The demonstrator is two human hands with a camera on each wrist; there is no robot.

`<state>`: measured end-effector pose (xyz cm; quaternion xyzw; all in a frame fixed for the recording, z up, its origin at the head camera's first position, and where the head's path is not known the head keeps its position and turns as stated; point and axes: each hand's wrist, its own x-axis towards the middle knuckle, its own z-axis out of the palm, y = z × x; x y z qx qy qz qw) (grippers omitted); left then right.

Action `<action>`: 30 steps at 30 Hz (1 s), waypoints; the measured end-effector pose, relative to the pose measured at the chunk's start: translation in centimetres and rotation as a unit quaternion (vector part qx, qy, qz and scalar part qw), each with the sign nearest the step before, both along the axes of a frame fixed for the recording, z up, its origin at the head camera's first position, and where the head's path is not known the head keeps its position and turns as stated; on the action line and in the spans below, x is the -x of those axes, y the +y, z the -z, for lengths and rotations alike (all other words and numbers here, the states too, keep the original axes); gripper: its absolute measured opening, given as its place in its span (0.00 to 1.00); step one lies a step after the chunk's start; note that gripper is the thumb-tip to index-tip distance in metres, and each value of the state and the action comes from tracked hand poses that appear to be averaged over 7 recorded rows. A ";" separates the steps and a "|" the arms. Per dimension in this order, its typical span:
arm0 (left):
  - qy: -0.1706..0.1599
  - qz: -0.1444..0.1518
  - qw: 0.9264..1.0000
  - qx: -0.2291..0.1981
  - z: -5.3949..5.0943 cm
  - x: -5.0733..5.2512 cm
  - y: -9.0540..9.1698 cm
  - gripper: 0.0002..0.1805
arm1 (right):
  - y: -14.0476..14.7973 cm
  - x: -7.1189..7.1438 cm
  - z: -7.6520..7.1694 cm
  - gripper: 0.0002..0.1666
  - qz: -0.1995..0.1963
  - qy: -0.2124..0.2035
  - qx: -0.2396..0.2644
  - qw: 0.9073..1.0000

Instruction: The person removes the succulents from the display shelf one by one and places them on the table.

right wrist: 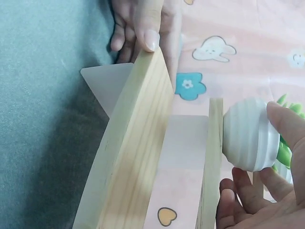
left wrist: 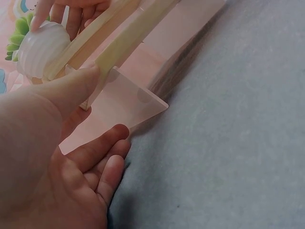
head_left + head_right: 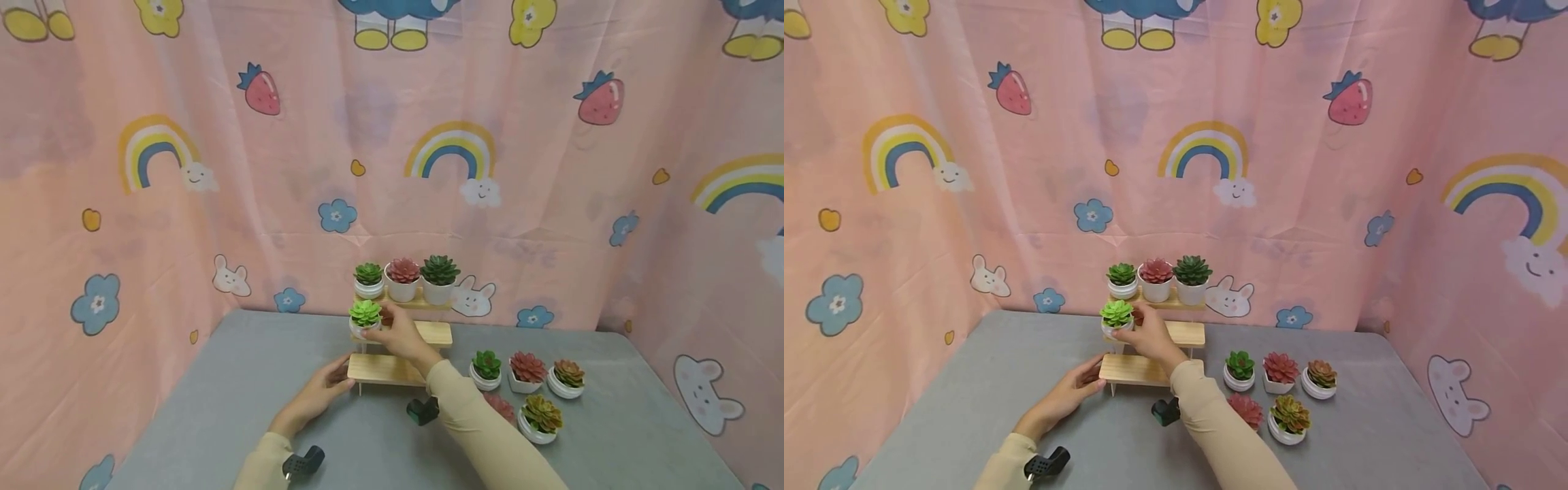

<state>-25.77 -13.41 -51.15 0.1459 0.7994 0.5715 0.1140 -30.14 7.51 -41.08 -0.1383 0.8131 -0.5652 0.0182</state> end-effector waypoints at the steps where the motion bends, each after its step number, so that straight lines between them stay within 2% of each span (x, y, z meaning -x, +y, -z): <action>1: -0.001 -0.001 1.000 -0.001 0.0 0.0 0.0 0.36 | -0.1 0.0 0.0 0.33 0.002 0.000 -0.001 1.000; 10: 0.002 -0.003 1.000 0.003 0.6 0.5 0.1 0.37 | 0.1 0.0 -0.1 0.32 0.007 0.015 -0.011 1.000; 20: -0.002 -0.003 1.000 0.002 0.4 0.4 0.3 0.37 | 1.2 -0.2 0.3 0.32 0.014 0.021 -0.013 1.000; 30: 0.000 -0.001 1.000 0.003 0.3 0.2 0.0 0.38 | 3.1 -2.1 -0.2 0.31 0.024 0.034 -0.008 0.999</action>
